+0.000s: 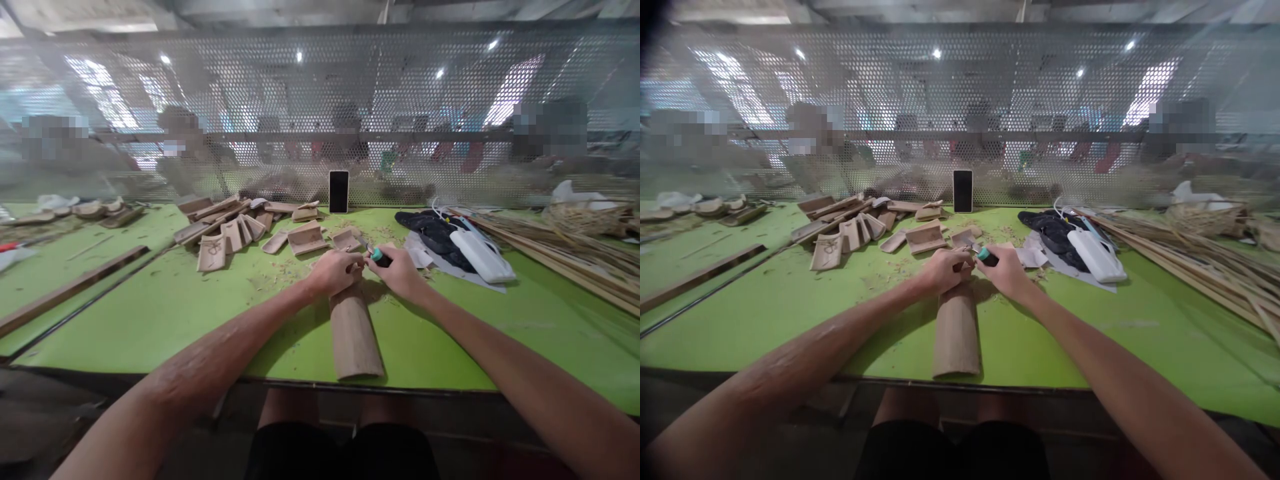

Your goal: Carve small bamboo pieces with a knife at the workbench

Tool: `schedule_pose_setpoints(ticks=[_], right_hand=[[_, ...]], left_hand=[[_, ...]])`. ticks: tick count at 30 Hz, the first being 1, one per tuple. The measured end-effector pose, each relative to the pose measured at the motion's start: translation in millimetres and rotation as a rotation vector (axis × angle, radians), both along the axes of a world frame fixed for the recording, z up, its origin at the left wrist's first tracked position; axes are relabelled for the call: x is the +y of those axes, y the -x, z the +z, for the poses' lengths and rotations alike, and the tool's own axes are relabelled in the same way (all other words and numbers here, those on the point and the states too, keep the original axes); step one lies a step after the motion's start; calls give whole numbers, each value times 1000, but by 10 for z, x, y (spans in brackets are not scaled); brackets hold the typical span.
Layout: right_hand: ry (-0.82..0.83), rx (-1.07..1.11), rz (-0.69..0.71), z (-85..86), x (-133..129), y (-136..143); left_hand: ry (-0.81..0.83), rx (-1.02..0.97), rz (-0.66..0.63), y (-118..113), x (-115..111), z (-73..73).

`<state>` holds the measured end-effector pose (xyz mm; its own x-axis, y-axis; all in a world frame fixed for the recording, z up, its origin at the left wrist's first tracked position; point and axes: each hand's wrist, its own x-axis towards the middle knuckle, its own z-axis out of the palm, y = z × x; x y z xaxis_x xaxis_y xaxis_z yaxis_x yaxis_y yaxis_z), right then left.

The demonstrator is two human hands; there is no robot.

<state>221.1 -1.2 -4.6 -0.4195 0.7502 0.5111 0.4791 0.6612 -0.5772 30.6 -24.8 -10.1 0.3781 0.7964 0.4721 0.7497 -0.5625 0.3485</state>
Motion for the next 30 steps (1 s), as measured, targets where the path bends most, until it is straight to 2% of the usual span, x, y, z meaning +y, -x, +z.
schedule_pose_setpoints(ticks=[7,12,20,26,30], right_hand=[[16,-31,53,5,8,0],[76,-88,62,-8,21,-3],[68,-119,80,-17,-4,6],[-18,-61,-17,-1,-1,6],[-35,-60,-17,5,2,6]], left_hand=[[-5,29,1,2,-12,-11],[12,-8,41,-6,-25,3],[12,-54,117,2,11,-9],[20,-114,-38,3,-3,-21],[19,-78,-42,2,22,-45]])
